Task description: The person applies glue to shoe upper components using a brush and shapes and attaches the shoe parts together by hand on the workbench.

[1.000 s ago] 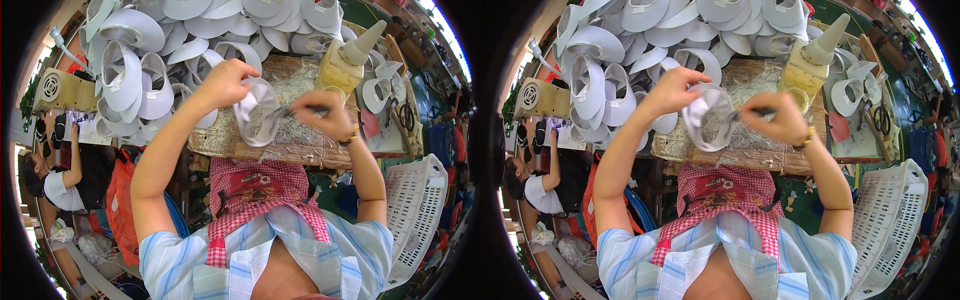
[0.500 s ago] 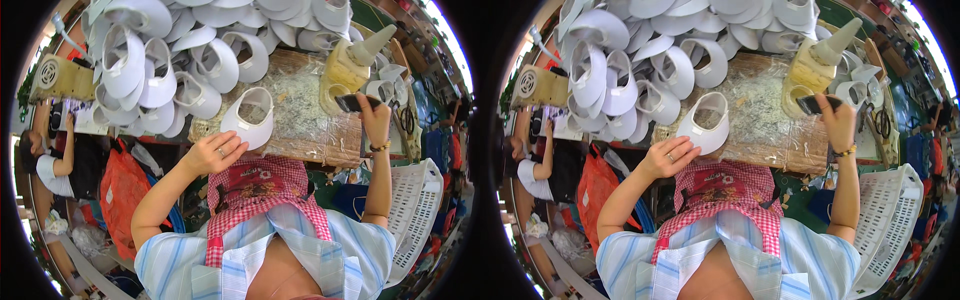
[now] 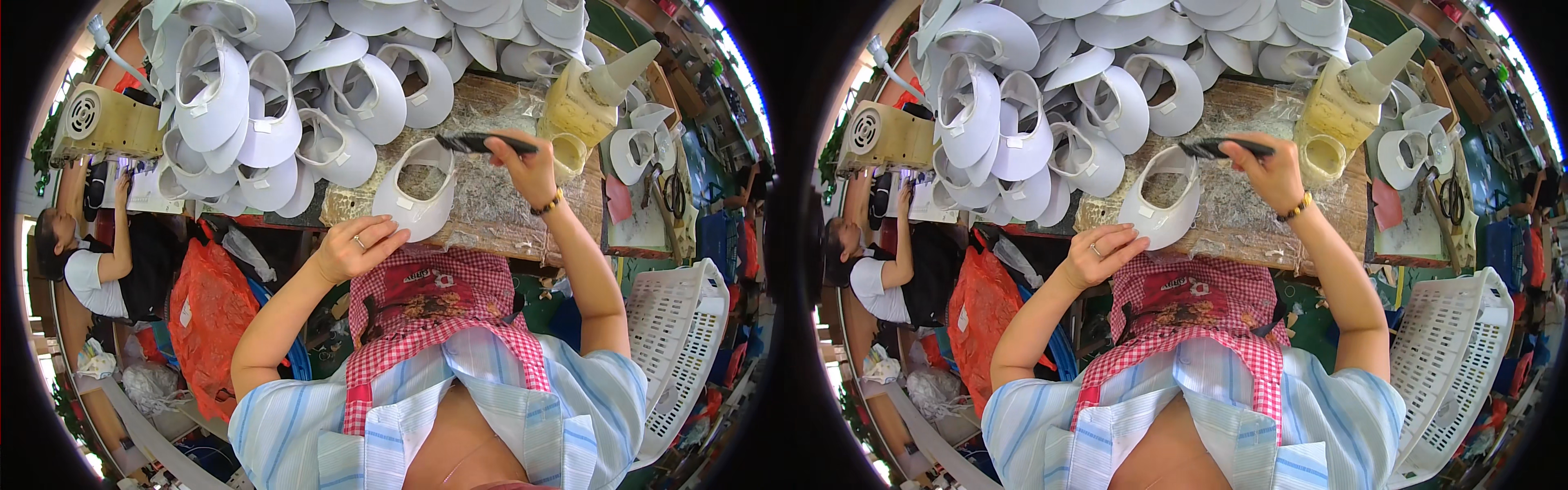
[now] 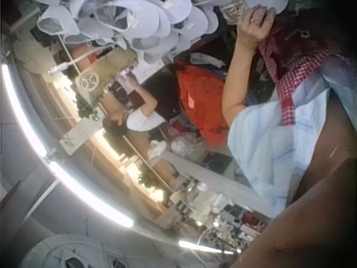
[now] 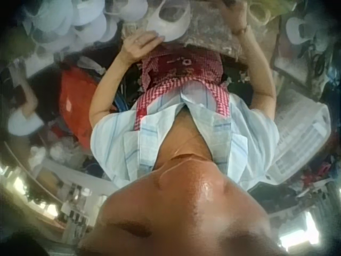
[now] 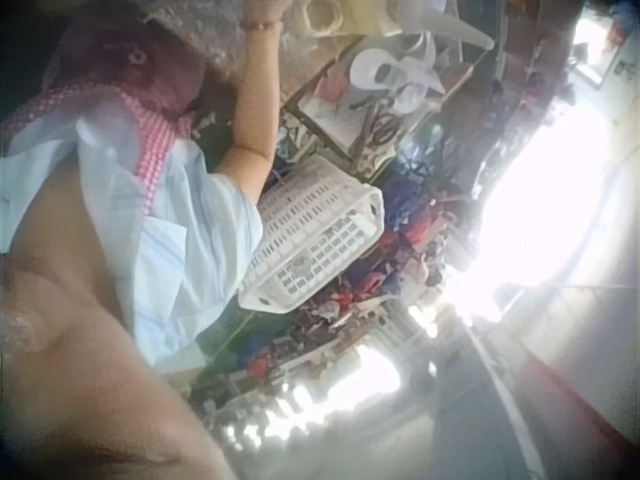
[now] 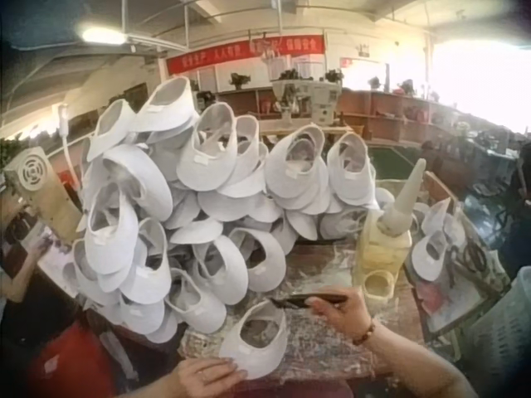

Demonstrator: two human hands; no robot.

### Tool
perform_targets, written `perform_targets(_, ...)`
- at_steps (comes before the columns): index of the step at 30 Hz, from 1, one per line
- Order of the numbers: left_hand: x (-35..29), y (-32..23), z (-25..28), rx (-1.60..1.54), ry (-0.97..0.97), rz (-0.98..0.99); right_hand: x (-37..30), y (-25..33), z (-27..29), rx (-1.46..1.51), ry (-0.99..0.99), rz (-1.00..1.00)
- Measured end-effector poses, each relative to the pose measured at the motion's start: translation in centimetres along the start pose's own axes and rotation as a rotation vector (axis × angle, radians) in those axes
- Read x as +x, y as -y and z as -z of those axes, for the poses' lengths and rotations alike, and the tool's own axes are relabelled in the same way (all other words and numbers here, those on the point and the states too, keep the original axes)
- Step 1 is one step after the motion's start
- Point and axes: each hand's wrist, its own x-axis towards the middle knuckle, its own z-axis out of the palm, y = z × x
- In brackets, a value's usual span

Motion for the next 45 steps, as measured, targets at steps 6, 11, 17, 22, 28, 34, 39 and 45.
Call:
perform_targets(6, 2.1, -0.7, 0.0, 0.069, 0.004, -0.12, 2.2, 5.2, 1.6, -0.039, 0.101, -0.164)
perform_targets(11, 3.5, -1.6, -1.9, 0.143, 0.022, -0.356, 2.1, 9.8, -2.4, -0.43, 0.523, 0.035)
perform_targets(17, 2.9, -1.3, -2.1, 0.117, 0.112, -0.321, 7.3, 9.3, -5.1, -0.766, 0.424, 0.199)
perform_targets(22, 2.4, -2.0, -2.1, 0.089, 0.126, -0.299, 8.4, 7.3, -8.0, -0.878, 0.464, 0.295)
perform_targets(28, 0.6, -2.1, -1.7, 0.057, 0.072, -0.185, 14.1, 3.1, 0.0, -0.518, 0.587, -0.394)
perform_targets(34, 0.2, -2.1, -2.3, -0.031, 0.045, -0.03, 3.8, -0.8, 1.8, 0.186, 0.047, -0.469)
perform_targets(39, 1.4, -2.0, -2.0, -0.033, 0.048, -0.016, -0.9, -0.5, 3.5, 0.413, -0.135, -0.369)
perform_targets(45, 2.3, -2.2, -1.8, 0.035, 0.004, -0.065, -2.2, 4.5, 1.3, 0.301, 0.082, -0.233)
